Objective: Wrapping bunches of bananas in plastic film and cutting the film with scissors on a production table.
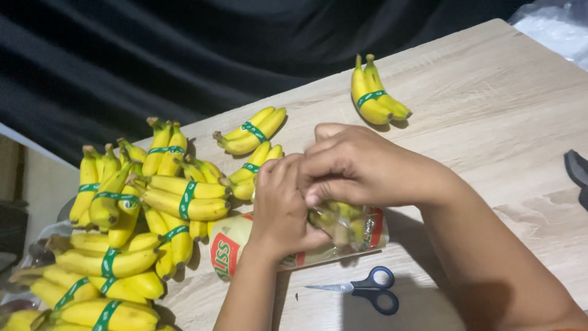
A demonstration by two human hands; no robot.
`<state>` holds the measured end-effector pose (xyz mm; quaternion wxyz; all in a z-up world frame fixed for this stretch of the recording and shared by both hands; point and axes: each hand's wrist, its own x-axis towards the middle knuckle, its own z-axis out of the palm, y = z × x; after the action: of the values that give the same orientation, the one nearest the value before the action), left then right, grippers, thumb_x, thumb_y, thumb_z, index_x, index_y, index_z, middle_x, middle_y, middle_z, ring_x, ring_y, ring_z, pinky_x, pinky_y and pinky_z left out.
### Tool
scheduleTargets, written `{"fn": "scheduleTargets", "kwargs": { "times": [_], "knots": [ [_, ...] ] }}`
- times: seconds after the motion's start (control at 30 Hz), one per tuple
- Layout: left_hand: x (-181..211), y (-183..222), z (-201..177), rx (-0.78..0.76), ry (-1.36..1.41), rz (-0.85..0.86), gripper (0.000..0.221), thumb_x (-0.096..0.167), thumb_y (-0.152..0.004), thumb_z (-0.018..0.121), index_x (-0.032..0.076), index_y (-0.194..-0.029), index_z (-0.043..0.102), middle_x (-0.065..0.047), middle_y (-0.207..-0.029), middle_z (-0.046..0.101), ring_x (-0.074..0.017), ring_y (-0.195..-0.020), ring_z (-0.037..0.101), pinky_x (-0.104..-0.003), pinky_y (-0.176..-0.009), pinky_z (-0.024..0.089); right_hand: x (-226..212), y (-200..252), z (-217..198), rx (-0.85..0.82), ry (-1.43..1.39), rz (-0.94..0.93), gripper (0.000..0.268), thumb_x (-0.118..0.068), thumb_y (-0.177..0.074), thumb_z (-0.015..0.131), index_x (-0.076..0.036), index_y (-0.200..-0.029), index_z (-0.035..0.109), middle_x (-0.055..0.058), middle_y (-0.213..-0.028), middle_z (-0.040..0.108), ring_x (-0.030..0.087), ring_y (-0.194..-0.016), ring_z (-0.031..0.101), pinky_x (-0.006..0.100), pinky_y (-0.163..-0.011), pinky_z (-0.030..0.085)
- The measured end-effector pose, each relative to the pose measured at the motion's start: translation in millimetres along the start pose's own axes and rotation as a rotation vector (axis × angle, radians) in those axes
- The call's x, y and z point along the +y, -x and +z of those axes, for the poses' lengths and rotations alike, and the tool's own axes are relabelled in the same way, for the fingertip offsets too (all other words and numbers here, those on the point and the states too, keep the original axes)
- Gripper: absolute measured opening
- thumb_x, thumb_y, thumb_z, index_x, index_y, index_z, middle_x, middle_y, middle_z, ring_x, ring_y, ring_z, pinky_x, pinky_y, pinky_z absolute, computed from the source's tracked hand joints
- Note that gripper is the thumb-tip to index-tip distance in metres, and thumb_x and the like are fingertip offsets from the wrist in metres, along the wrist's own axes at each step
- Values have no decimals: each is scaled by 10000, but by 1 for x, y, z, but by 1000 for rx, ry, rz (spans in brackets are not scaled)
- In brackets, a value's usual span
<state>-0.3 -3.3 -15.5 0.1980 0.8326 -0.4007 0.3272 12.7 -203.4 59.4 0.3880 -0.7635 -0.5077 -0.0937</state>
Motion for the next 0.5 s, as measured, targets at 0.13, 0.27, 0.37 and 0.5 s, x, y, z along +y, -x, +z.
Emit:
{"fn": "scheduleTargets", "kwargs": {
  "times": [0.13,0.27,0.37,0.5],
  "knots": [
    [4,1,-2,-6,-32,20,746,561,-713,652,-17,-1178,574,-198,-1137,599,-367,-1122,572,-520,-962,397,1,4,-3,-168,-10,86,146,-395,-914,705,-269,-919,781,-15,-1024,488,174,-1073,488,356,-961,397],
    [6,7,-2,-1,-121,103,612,544,-745,731,287,-1264,534,-159,-1123,626,-357,-1027,607,-566,-929,435,1,0,-4,-276,-101,169,418,-124,-705,688,-197,-1111,621,32,-1162,536,203,-1227,486,347,-1022,394],
    [8,6,-4,-6,-145,90,588,533,-718,676,240,-1220,587,-171,-1112,612,-364,-1021,584,-523,-916,402,-5,-1,-3,-243,-102,278,392,-153,-766,691,-163,-1137,564,23,-1133,548,163,-1145,522,296,-946,453],
    [1,6,-2,6,-35,2,780,483,-673,711,147,-1352,523,-133,-1342,593,-367,-1212,596,-511,-956,400,-5,2,-10,147,-175,101,158,-154,-959,640,-84,-1101,658,62,-1122,698,188,-1087,672,340,-994,551]
  ]
}}
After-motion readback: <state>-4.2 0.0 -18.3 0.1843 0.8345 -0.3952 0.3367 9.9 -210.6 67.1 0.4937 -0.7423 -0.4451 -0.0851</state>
